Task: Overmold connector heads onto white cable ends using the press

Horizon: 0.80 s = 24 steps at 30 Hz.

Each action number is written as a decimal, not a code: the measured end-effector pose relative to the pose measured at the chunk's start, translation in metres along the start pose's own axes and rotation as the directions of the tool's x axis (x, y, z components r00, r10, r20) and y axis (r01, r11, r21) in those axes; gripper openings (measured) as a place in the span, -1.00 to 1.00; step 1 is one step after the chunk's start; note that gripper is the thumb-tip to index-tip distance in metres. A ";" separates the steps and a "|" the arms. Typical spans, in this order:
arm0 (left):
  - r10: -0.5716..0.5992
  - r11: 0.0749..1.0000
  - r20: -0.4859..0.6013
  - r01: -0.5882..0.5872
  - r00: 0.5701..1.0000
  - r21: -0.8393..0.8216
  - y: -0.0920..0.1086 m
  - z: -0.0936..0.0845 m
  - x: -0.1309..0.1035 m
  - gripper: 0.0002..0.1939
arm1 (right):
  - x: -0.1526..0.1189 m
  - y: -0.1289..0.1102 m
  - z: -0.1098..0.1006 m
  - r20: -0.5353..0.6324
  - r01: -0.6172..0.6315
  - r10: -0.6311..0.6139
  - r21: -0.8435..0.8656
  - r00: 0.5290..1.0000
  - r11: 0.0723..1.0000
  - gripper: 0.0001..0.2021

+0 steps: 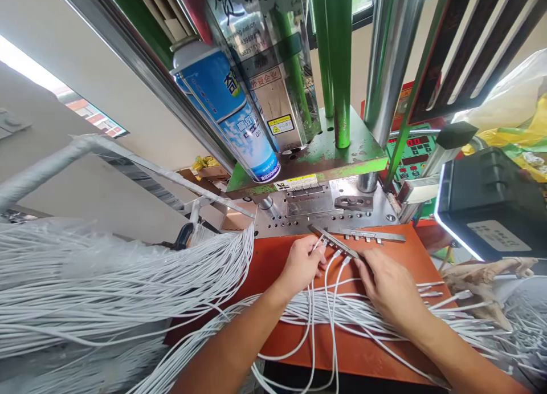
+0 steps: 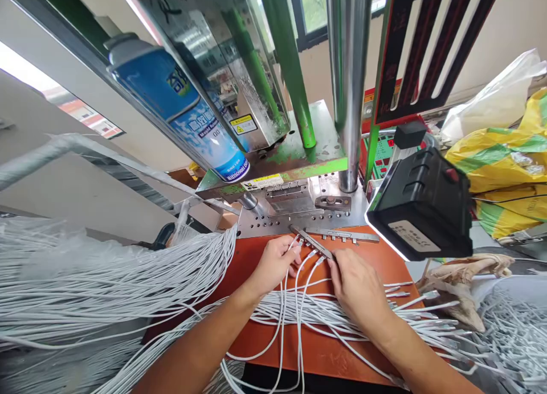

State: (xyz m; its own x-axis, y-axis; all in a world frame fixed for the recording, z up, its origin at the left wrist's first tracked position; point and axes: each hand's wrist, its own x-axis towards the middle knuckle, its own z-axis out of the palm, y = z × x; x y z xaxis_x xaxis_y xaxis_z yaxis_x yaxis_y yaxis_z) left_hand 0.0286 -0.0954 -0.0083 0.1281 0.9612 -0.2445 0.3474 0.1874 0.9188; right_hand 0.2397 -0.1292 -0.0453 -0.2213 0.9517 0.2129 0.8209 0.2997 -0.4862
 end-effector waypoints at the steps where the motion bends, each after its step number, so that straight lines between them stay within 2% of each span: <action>1: -0.050 0.998 0.023 0.051 0.998 -0.045 0.002 0.001 0.001 -0.69 | -0.001 0.000 0.000 0.014 -0.008 0.008 -0.016 1.000 1.000 -0.71; 5: -0.137 0.974 0.120 0.156 0.983 -0.166 0.010 0.008 0.005 -0.60 | -0.001 0.001 0.001 0.060 -0.018 0.022 -0.063 0.998 0.998 -0.70; 9: -0.184 0.934 0.222 0.240 0.958 -0.264 0.012 0.020 0.003 -0.52 | -0.001 0.001 0.003 0.054 -0.014 0.016 -0.039 0.998 0.999 -0.69; 12: -0.172 0.937 0.203 0.224 0.964 -0.269 0.011 0.025 0.001 -0.51 | -0.001 0.001 0.002 0.068 -0.005 0.007 -0.030 0.998 1.000 -0.71; 18: -0.160 0.977 0.123 0.175 0.979 -0.121 0.008 0.032 0.001 -0.50 | 0.000 0.001 0.004 0.061 0.008 -0.005 -0.052 0.998 0.999 -0.74; 24: -0.174 0.956 0.049 0.181 0.983 -0.231 0.004 0.046 -0.013 -0.50 | -0.005 -0.007 0.005 0.001 -0.006 0.006 -0.130 1.000 0.992 -0.80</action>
State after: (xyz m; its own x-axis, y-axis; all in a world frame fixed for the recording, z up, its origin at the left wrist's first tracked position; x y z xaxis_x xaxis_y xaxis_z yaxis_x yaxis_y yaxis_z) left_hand 0.0710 -0.1164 -0.0162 0.1109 0.9027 -0.4158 0.1403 0.3999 0.9057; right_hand 0.2325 -0.1355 -0.0477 -0.2165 0.9536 0.2092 0.8835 0.2825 -0.3736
